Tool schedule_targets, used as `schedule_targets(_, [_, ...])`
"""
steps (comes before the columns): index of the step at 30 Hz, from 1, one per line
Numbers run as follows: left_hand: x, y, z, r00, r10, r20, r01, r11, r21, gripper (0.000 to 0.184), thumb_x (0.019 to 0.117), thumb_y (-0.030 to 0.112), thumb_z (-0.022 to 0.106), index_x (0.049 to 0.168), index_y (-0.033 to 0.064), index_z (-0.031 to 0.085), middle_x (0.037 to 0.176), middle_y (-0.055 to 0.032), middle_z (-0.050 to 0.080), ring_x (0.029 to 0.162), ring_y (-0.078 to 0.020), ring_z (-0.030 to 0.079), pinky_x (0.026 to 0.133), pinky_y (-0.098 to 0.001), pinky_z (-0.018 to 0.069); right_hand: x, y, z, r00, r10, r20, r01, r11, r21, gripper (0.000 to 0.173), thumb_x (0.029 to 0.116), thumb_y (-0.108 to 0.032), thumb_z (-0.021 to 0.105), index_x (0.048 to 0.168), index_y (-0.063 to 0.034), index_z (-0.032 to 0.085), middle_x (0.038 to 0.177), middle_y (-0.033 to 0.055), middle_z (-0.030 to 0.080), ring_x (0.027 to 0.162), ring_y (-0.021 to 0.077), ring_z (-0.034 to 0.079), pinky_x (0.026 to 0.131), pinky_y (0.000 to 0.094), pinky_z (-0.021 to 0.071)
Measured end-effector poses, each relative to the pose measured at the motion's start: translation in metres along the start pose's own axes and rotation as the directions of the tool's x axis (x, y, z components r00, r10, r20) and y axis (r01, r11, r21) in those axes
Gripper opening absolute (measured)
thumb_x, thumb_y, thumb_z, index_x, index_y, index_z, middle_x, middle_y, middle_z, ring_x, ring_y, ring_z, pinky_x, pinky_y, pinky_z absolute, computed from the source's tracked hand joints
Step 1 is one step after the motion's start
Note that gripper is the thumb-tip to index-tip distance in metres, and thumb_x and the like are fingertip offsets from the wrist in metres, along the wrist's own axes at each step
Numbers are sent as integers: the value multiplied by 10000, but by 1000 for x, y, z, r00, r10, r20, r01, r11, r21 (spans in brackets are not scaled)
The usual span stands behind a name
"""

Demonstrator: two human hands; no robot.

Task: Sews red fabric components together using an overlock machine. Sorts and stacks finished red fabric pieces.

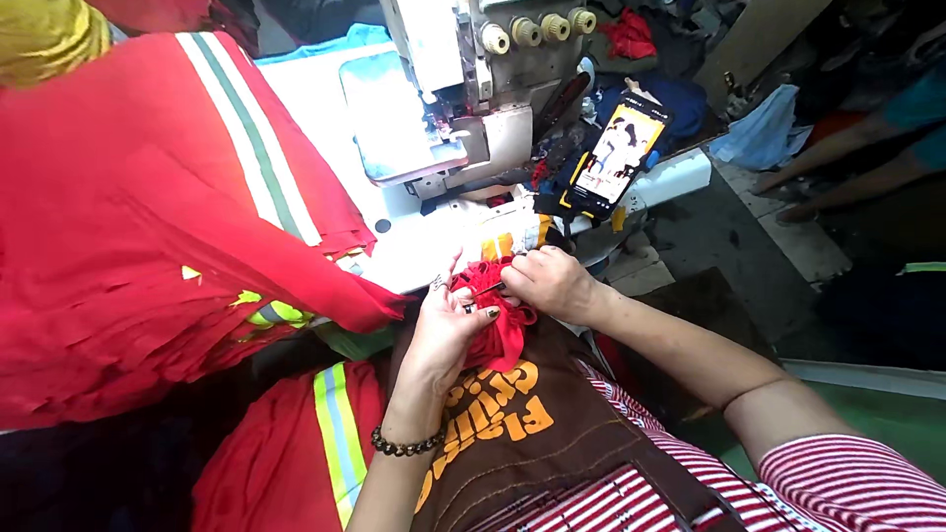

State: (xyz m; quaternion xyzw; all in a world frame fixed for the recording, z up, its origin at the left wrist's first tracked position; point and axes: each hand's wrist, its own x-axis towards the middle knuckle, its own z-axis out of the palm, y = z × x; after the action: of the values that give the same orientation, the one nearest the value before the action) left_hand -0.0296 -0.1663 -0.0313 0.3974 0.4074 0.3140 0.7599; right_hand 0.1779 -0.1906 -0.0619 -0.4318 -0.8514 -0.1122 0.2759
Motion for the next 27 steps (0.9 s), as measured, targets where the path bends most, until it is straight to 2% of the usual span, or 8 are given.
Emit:
schedule_targets(4, [3,0,0,1000,-11,-29,12,999,37,1000,764,-205,711,1586,184,296,1126,-124,694,896,-178,728,797,-312,624,-2,2,7,1000,-5,16,4,998,69,187,1034,-173,566,929,-31,627,750,104,592,651,269,623,543,381,511])
schedule_targets(7, [7,-3,-5,999,12,-40,-7,993,119,988,761,-181,737,1581,178,321,1129,-130,719,923,-191,737,825,-331,624,-6,3,16,1000,26,15,-28,986,163,179,1022,-172,600,935,-18,625,767,112,608,675,263,648,557,378,537])
schedule_targets(11, [4,0,-14,992,128,22,-123,870,478,825,843,20,775,1554,176,387,992,-36,759,869,-99,730,798,-275,606,-11,-5,30,982,183,-55,-147,910,387,160,947,-112,676,972,45,660,837,135,682,740,222,698,662,349,597])
schedule_targets(13, [-4,2,-15,974,211,83,-219,784,581,753,887,105,750,1551,169,400,1072,-5,747,942,-69,711,855,-266,591,-11,-12,34,946,317,-73,-244,840,485,193,944,-99,663,1042,67,653,884,151,713,781,205,714,727,340,609])
schedule_targets(16, [-18,7,-18,917,371,146,-384,725,571,645,910,84,707,1508,90,463,1340,-52,663,1166,-127,670,1001,-308,569,-3,-18,35,898,424,-117,-294,777,556,211,948,-118,657,1061,59,641,874,139,707,785,178,703,729,317,598])
schedule_targets(17, [-21,9,-19,883,445,149,-444,689,572,568,924,67,687,1462,42,506,1346,-76,662,1175,-156,673,1009,-330,573,0,-21,34,886,448,-121,-304,757,578,209,950,-121,655,1060,56,640,864,131,701,778,162,695,724,303,592])
schedule_targets(21, [-29,19,-15,751,657,66,-569,594,569,384,921,-23,655,1293,-79,579,1159,-105,743,1050,-183,730,934,-326,610,11,-25,27,854,506,-116,-334,706,625,198,958,-133,653,1057,38,633,827,106,683,747,136,670,698,295,578])
schedule_targets(27, [-25,15,-3,661,750,8,-639,557,531,329,900,-75,668,1223,-81,605,1069,-85,764,957,-156,748,876,-304,627,16,-28,21,858,486,-164,-343,782,521,189,957,-168,656,1004,15,657,801,98,684,724,158,677,662,312,574])
